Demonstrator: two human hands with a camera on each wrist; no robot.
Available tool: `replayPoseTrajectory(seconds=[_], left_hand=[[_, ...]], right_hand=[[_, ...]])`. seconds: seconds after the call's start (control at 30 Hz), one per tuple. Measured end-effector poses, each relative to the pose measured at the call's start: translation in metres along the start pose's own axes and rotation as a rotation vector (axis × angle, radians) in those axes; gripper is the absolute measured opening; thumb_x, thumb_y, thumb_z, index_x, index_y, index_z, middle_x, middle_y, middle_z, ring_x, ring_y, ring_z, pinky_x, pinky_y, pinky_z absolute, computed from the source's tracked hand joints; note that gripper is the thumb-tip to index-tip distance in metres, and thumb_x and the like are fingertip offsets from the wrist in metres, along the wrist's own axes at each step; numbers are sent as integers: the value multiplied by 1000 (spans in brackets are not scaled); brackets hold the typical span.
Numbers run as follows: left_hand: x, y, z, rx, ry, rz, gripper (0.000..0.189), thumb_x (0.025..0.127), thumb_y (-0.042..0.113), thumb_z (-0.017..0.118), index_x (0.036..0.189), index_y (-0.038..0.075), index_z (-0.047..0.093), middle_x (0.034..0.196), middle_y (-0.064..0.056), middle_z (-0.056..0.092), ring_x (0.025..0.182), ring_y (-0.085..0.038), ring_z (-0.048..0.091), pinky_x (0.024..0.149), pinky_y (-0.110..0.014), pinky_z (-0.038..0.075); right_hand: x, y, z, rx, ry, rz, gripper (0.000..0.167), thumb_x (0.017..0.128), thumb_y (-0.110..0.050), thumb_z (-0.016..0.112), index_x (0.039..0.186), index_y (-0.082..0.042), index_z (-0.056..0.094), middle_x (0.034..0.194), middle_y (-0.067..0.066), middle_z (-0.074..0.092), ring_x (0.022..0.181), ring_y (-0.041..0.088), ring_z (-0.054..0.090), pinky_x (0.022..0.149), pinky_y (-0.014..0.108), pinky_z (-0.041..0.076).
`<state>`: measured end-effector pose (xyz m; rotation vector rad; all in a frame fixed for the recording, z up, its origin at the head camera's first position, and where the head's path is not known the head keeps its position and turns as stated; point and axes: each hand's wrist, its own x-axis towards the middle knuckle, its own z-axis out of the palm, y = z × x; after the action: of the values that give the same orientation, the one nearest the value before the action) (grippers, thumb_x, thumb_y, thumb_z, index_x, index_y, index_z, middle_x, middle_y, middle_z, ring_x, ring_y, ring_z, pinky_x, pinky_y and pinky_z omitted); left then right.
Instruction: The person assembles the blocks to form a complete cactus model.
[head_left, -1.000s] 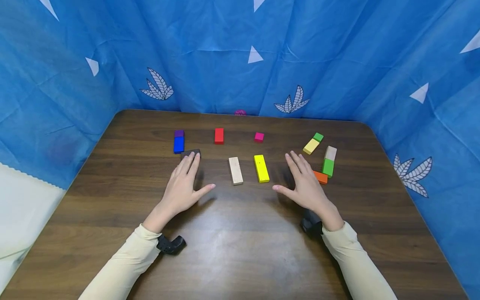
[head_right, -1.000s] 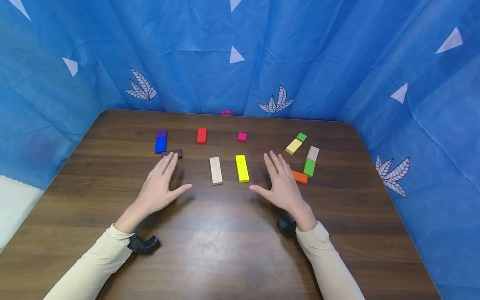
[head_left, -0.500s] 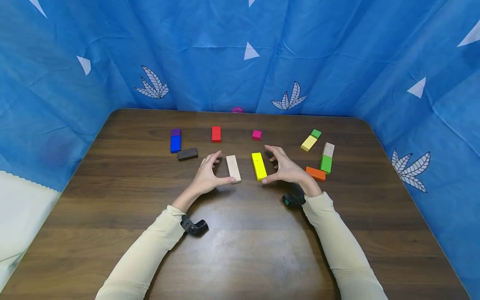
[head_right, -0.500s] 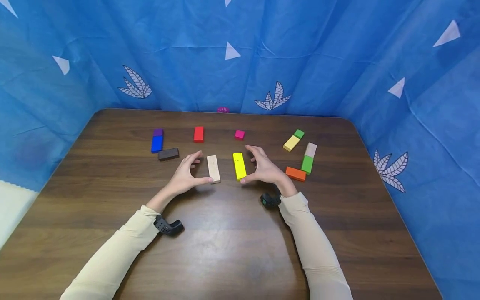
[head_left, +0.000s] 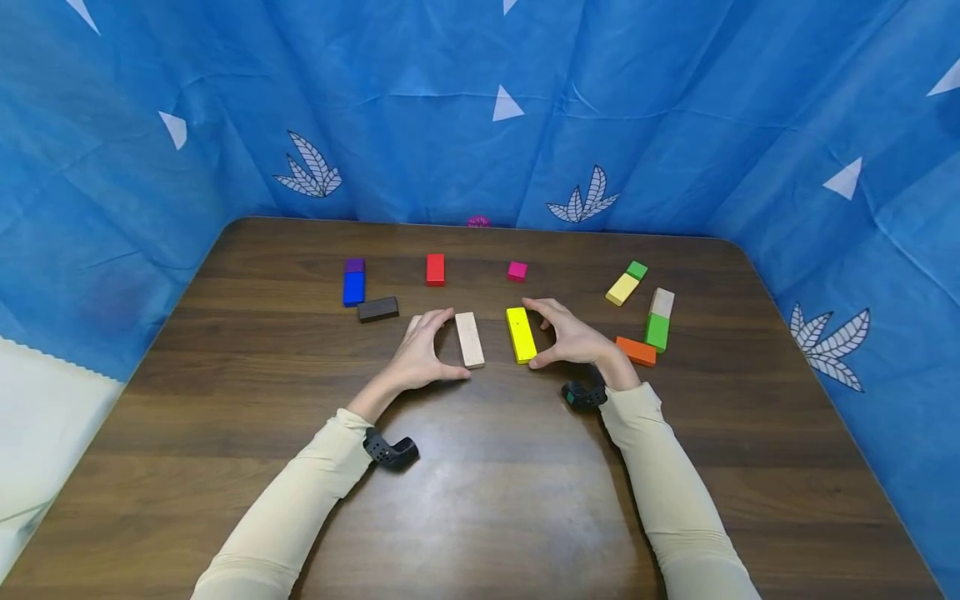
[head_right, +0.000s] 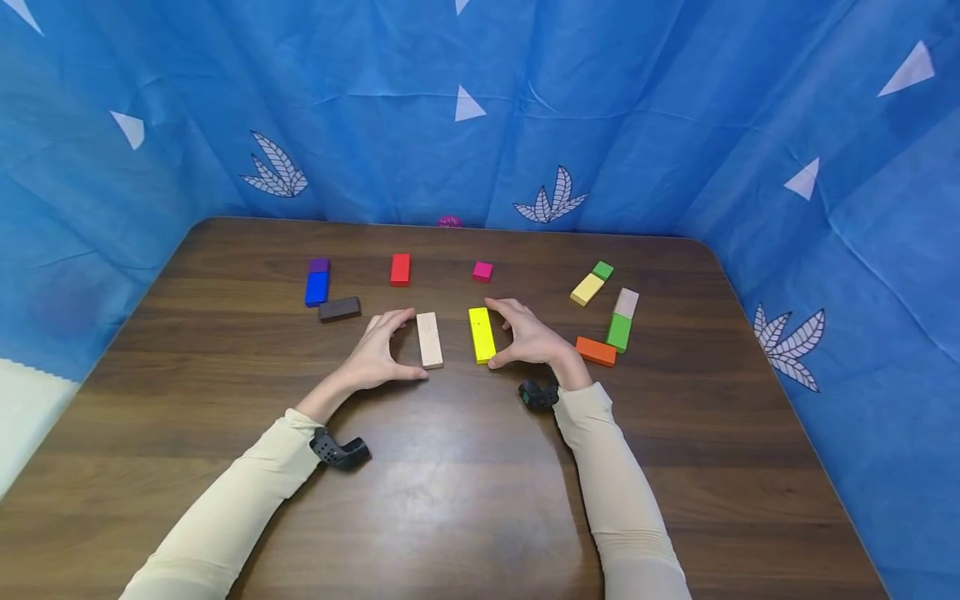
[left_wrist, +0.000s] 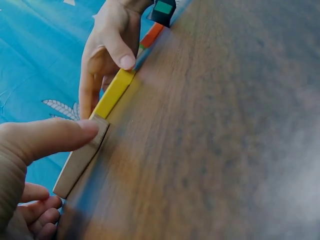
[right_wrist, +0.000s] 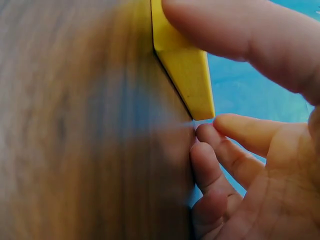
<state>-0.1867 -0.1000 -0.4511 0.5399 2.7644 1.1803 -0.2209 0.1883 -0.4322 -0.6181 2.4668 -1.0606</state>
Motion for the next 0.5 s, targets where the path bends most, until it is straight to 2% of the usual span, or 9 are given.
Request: replayPoseTrajectory(seconds=[0.23,0.5], left_hand=[[1,1,0,10,16,12,97,66,28,88,146,0,42,148,-18,44,132,-34,37,112,-50,32],[2,-3,2,36,31,38,93,65,32,88,143,2,47,146,-17,47,133,-34,39,112,-50,33]], right_hand=[[2,-1,2,-35,11,2,98,71,-16,84,153,-10,31,150,14,34,118,34,42,99,51,43],[1,0,5,-25,47,12,94,69,-15,86,149,-10,37,148,13,37,117,33,43,98,48,44]])
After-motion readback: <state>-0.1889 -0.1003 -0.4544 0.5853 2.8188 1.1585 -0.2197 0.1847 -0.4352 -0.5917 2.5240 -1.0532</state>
